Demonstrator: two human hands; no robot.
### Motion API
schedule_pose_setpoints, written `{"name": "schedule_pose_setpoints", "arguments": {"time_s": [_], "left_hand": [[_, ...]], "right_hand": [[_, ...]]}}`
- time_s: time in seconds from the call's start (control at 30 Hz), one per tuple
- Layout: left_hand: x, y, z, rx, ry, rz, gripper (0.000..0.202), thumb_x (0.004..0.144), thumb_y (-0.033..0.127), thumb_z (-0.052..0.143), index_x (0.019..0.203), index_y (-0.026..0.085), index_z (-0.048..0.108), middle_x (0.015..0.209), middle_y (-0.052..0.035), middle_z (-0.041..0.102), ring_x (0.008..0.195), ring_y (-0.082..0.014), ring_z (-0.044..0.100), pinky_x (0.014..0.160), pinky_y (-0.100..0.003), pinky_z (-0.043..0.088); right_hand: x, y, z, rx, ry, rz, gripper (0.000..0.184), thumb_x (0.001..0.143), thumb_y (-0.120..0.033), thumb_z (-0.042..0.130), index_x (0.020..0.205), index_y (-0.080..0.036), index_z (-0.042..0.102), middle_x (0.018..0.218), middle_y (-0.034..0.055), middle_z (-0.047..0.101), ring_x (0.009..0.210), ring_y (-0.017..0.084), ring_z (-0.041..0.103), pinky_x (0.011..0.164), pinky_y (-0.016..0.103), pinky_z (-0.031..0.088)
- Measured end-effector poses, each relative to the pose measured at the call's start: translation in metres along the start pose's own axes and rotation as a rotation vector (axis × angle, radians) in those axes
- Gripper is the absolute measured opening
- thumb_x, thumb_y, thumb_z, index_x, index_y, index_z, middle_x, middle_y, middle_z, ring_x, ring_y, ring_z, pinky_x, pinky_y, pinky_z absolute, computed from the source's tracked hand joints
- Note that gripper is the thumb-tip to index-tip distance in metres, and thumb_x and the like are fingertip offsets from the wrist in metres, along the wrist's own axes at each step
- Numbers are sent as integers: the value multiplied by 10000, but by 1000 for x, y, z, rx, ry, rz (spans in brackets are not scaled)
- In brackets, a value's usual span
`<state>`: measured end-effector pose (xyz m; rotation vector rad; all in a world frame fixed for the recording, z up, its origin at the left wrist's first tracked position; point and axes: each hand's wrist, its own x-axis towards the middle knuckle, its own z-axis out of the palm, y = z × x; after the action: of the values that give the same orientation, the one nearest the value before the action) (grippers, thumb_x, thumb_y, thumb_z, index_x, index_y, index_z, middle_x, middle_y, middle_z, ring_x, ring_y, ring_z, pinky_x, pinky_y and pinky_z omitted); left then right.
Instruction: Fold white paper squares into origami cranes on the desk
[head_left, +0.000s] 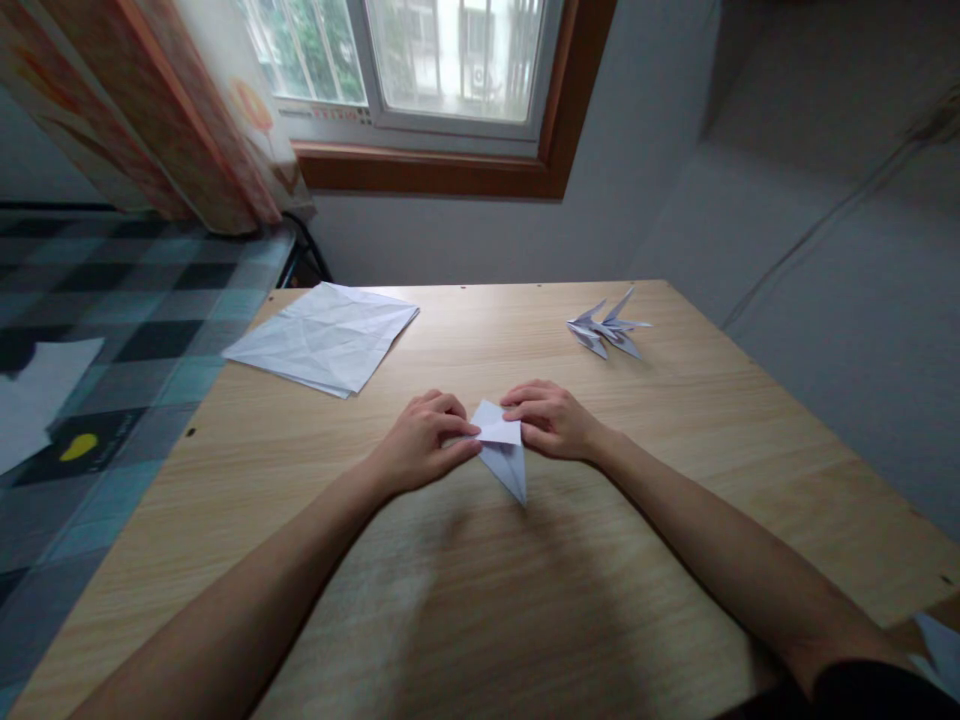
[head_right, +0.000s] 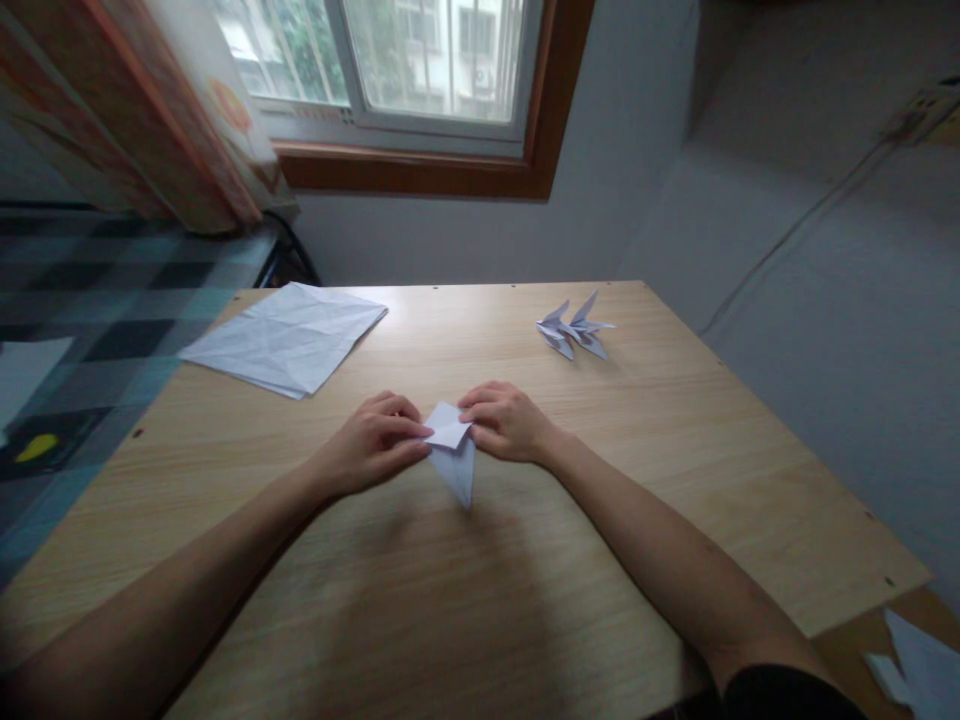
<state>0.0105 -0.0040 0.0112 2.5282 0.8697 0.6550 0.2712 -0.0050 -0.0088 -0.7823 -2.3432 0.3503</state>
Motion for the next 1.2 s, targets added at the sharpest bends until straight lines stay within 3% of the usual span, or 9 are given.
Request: {"name": "schedule_pose_setpoints", "arguments": {"time_s": [0.13,0.23,0.33,0.53,0.77,0.93,1.2], "left_hand": [[2,-1,2,45,46,-28,301,934,325,561,697,194,692,831,-38,655,834,-181,562,821,-355,446],[2,-3,4,125,84,-109,264,907,310,598,682,179,637,819,-44,640,830,-193,545,800,-358,449],[1,-4,6,231,112,-173,197,857,313,669,720,178,629,877,-56,635,880,-223,536,815,-383,454],[-2,-4,11,305,176,-126,165,874,306,662,1015,244,720,1144,-82,613,1075,-271,524,931,-456,458],[-2,-4,13,321,129,-120,193,919,318,595,999,292,769,1175,-82,641,1115,-280,535,939,-480,466],[-2,-5,11,322,115,-149,192,897,314,629,1048,252,731,1185,-89,637,1126,-283,537,955,-481,465],[-1,-5,11,274,161,-181,263,860,297,659,1097,198,604,1142,-86,639,1109,-271,541,949,-445,463]], "right_hand": [[2,-4,1,-33,6,98,198,920,-227,552,750,-208,652,1008,65,740,969,220,648,899,404,476],[5,-7,4,-105,40,226,153,898,-231,600,751,-198,625,984,76,727,940,226,630,879,397,459],[8,-9,6,-170,46,332,57,868,-236,652,840,-187,643,996,90,700,959,243,607,882,401,447],[9,-10,9,-213,60,462,127,851,-243,673,964,-187,659,1042,95,664,1023,267,576,914,421,426],[10,-15,11,-181,21,459,159,836,-236,688,981,-176,660,1073,102,647,1036,262,549,916,411,423],[15,-17,10,-90,14,482,71,814,-192,697,867,-180,652,931,63,631,933,225,546,842,369,421],[15,-17,10,246,94,657,185,713,-108,647,846,-195,552,668,-66,521,602,115,473,580,248,351]]}}
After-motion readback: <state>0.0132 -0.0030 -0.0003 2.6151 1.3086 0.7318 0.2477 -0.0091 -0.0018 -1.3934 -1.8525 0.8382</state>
